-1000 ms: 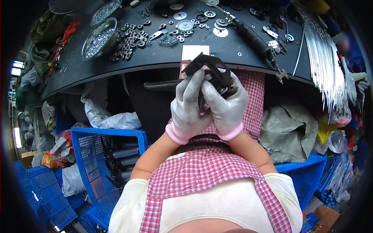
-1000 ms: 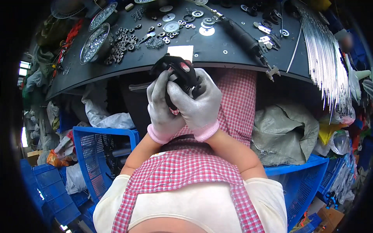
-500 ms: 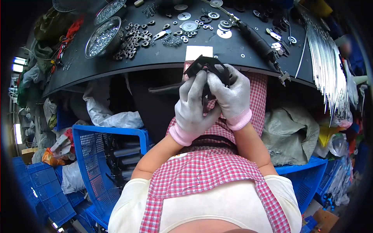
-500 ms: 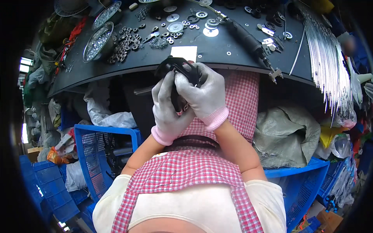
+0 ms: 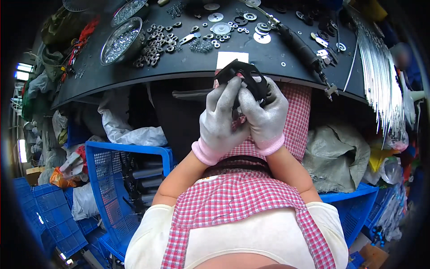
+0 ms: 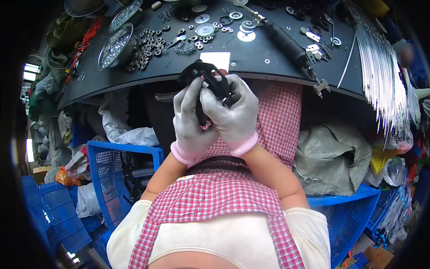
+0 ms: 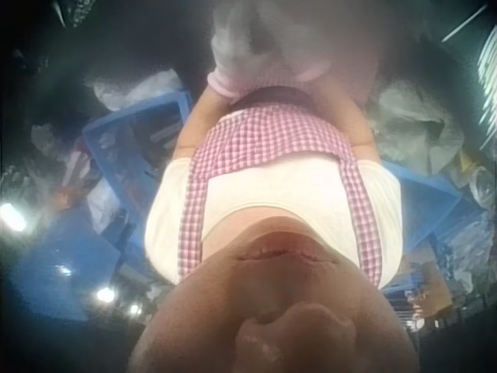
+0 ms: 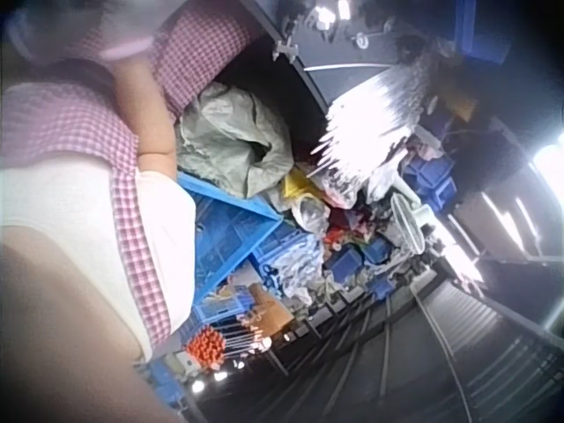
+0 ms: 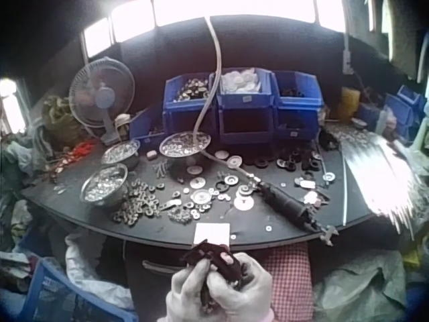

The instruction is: Assembling mechanical components such as caulking guns by fitting washers, nuts, and metal tubes together at a workstation.

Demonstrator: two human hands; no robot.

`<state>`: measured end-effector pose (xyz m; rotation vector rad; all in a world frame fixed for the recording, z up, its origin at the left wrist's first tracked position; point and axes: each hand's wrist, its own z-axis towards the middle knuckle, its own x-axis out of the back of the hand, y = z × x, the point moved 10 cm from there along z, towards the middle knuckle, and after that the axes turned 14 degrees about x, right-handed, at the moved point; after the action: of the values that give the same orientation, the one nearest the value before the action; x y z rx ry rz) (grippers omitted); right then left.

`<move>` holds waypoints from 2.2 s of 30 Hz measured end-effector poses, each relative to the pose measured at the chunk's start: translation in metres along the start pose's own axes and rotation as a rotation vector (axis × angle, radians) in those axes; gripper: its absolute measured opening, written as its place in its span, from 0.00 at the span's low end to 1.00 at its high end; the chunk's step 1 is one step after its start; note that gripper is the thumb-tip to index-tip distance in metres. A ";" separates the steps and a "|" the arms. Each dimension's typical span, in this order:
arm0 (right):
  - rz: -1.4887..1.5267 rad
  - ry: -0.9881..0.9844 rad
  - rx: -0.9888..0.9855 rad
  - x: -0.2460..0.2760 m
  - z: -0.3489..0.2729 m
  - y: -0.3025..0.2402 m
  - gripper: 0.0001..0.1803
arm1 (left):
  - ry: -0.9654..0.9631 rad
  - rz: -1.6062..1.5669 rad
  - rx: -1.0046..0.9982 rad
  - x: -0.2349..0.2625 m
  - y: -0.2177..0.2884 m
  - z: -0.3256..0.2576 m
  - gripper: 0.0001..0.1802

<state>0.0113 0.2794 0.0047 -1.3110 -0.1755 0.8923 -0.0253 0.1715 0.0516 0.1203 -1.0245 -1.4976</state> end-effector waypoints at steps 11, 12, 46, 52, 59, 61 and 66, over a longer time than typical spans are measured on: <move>-0.225 -0.203 0.047 0.008 0.004 -0.014 0.16 | -0.067 0.050 -0.012 -0.002 -0.002 0.000 0.37; -0.281 -0.290 0.079 0.009 0.008 -0.018 0.18 | -0.087 0.075 0.022 -0.005 -0.008 -0.004 0.37; 0.749 0.547 -0.092 0.223 0.093 -0.098 0.20 | -0.237 -0.863 0.687 0.028 -0.042 0.001 0.40; 0.454 -0.225 0.022 0.043 0.031 -0.086 0.21 | -0.418 -0.976 0.455 0.025 0.013 0.030 0.35; 0.105 -0.190 0.152 -0.014 0.010 -0.060 0.28 | -0.344 -0.597 0.371 0.041 0.014 0.016 0.37; 0.279 -0.199 0.197 -0.008 0.012 -0.063 0.30 | -0.304 -0.613 0.312 0.047 0.014 0.017 0.35; 0.849 -0.169 0.275 0.025 0.044 -0.106 0.20 | -0.535 -1.604 0.622 0.047 -0.023 0.005 0.38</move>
<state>0.0521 0.3306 0.1018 -1.0374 0.3963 1.6783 -0.0570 0.1313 0.0620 1.2837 -2.0037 -2.5972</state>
